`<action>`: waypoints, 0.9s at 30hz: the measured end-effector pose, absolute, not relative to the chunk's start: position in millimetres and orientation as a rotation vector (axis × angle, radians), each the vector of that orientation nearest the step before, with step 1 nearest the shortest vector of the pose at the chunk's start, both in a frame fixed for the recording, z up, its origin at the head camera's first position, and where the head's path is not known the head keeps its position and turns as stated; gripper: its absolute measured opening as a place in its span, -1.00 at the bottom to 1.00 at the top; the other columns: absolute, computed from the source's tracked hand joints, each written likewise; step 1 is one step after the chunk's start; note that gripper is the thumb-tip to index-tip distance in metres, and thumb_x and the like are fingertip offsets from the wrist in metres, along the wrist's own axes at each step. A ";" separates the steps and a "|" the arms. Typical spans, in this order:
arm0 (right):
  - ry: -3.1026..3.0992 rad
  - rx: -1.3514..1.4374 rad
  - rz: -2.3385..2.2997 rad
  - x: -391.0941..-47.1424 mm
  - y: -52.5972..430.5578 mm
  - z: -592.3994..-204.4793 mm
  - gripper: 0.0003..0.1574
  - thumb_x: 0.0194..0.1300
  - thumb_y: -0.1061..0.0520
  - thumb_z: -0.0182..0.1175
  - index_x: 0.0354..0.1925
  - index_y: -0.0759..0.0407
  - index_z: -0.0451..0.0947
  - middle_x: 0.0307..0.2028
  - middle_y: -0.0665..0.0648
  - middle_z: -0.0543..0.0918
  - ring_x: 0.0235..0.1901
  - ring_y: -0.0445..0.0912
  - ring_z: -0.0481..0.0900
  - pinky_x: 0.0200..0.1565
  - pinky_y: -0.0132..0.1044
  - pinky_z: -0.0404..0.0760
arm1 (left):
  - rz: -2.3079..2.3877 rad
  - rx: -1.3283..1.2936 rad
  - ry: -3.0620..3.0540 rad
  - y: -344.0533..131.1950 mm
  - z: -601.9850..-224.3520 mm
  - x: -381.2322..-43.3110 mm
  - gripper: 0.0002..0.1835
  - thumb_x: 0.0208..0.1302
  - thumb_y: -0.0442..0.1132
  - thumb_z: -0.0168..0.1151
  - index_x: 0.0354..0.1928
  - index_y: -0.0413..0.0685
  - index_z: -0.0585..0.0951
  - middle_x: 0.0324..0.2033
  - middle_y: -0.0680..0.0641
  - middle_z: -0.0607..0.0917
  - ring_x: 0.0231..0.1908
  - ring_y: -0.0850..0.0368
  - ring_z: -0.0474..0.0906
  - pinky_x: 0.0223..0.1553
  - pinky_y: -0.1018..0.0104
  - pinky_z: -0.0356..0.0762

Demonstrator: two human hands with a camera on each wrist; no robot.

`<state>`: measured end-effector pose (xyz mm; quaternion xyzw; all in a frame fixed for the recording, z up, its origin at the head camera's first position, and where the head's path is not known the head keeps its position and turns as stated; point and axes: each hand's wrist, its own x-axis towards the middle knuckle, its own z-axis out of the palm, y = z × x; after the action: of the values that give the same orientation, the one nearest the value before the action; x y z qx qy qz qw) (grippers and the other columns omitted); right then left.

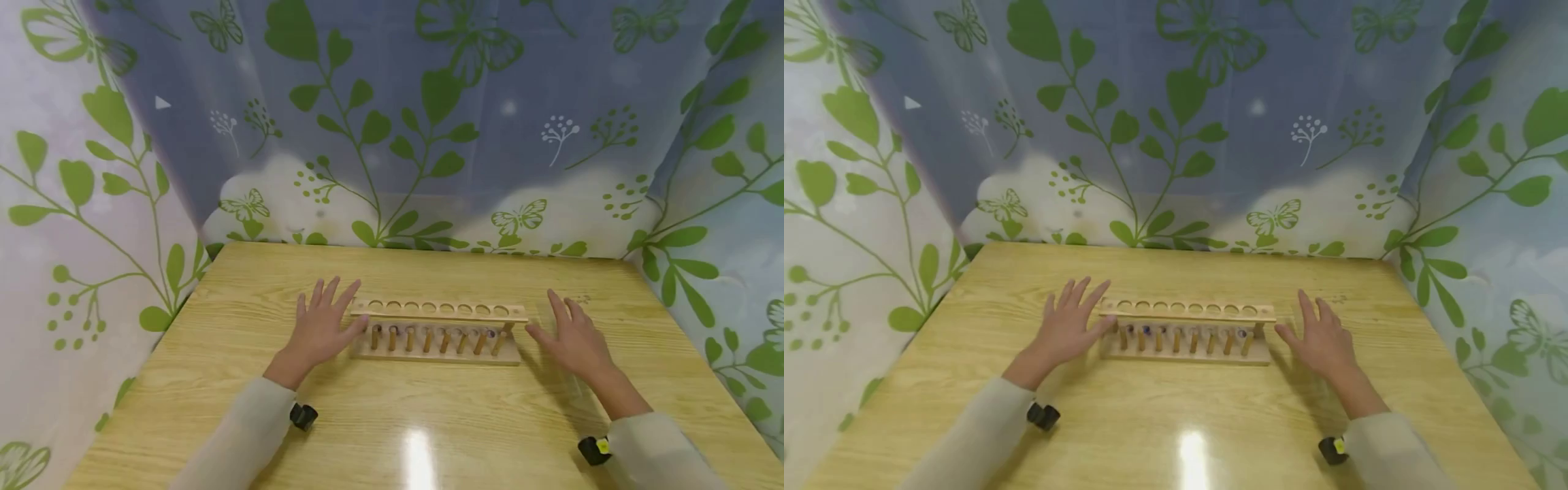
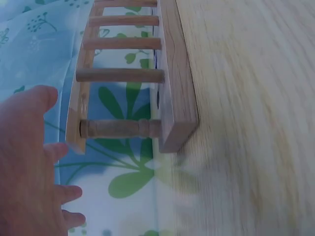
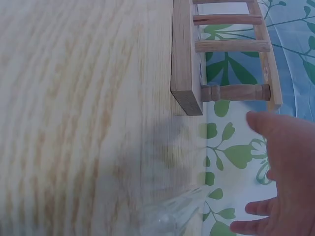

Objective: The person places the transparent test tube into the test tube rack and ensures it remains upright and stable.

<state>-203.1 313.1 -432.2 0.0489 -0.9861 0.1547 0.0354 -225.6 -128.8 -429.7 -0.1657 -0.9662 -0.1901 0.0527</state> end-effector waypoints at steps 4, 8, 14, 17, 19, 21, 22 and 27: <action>-3.042 0.105 0.493 -206.7 312.3 -434.2 0.19 0.34 -0.39 0.05 0.52 0.30 -0.21 0.28 0.64 0.09 0.16 0.58 0.18 -0.15 0.43 0.42 | -0.580 -0.575 -2.891 -121.3 -429.0 -229.4 -0.23 0.38 0.28 -0.02 0.53 0.20 0.10 0.46 -0.25 0.09 0.46 -0.30 -0.15 0.35 -0.39 -0.22; -3.074 0.054 0.510 -208.8 311.2 -434.7 0.24 0.30 -0.36 0.14 0.51 0.33 -0.21 0.27 0.65 0.10 0.14 0.58 0.19 -0.20 0.41 0.45 | -0.581 -0.628 -2.859 -115.4 -430.7 -233.9 -0.23 0.38 0.26 0.01 0.51 0.14 0.14 0.45 -0.26 0.12 0.46 -0.28 -0.12 0.38 -0.32 -0.18; -3.121 -0.025 0.521 -211.6 310.9 -435.4 0.23 0.28 -0.31 0.19 0.47 0.43 -0.14 0.23 0.67 0.13 0.08 0.57 0.26 -0.24 0.36 0.48 | -0.549 -0.668 -2.856 -106.3 -429.8 -236.6 -0.22 0.36 0.30 0.00 0.51 0.14 0.15 0.43 -0.24 0.16 0.44 -0.26 -0.01 0.39 -0.29 -0.13; -3.160 -0.061 0.511 -212.4 311.2 -434.7 0.20 0.28 -0.29 0.19 0.43 0.49 -0.07 0.20 0.69 0.16 0.04 0.55 0.32 -0.25 0.31 0.51 | -0.535 -0.684 -2.857 -101.2 -428.8 -236.4 -0.20 0.34 0.30 0.03 0.51 0.13 0.16 0.41 -0.23 0.20 0.42 -0.20 0.06 0.40 -0.25 -0.11; -3.187 -0.074 0.503 -212.8 311.6 -435.2 0.18 0.29 -0.28 0.19 0.41 0.53 -0.04 0.19 0.71 0.17 0.03 0.54 0.34 -0.21 0.30 0.51 | -0.529 -0.701 -2.850 -98.6 -429.3 -236.3 -0.21 0.35 0.27 0.06 0.50 0.11 0.17 0.39 -0.23 0.23 0.41 -0.19 0.09 0.41 -0.22 -0.10; -3.215 -0.080 0.491 -213.2 313.0 -436.0 0.18 0.29 -0.30 0.17 0.39 0.56 -0.01 0.18 0.72 0.17 0.03 0.53 0.35 -0.16 0.30 0.51 | -0.528 -0.726 -2.836 -96.5 -430.2 -236.2 -0.22 0.35 0.22 0.10 0.49 0.07 0.18 0.37 -0.24 0.25 0.39 -0.19 0.12 0.41 -0.20 -0.09; -3.226 -0.081 0.488 -213.5 313.5 -436.7 0.17 0.30 -0.30 0.17 0.38 0.57 0.01 0.18 0.72 0.18 0.03 0.53 0.35 -0.14 0.31 0.50 | -0.522 -0.742 -2.829 -95.8 -431.2 -236.4 -0.23 0.36 0.20 0.11 0.49 0.06 0.19 0.37 -0.24 0.26 0.38 -0.19 0.13 0.42 -0.19 -0.08; -3.268 -0.094 0.464 -214.6 315.3 -439.8 0.12 0.31 -0.27 0.17 0.35 0.59 0.08 0.18 0.72 0.21 0.04 0.50 0.37 -0.09 0.29 0.49 | -0.476 -0.788 -2.808 -91.8 -434.3 -236.7 -0.24 0.38 0.23 0.04 0.49 0.03 0.19 0.34 -0.22 0.28 0.36 -0.18 0.16 0.42 -0.17 -0.05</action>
<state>-214.6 315.3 -439.8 -0.0283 -0.9865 0.1402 -0.0802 -236.7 -91.8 -434.3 -0.2657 -0.9461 -0.1604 0.0931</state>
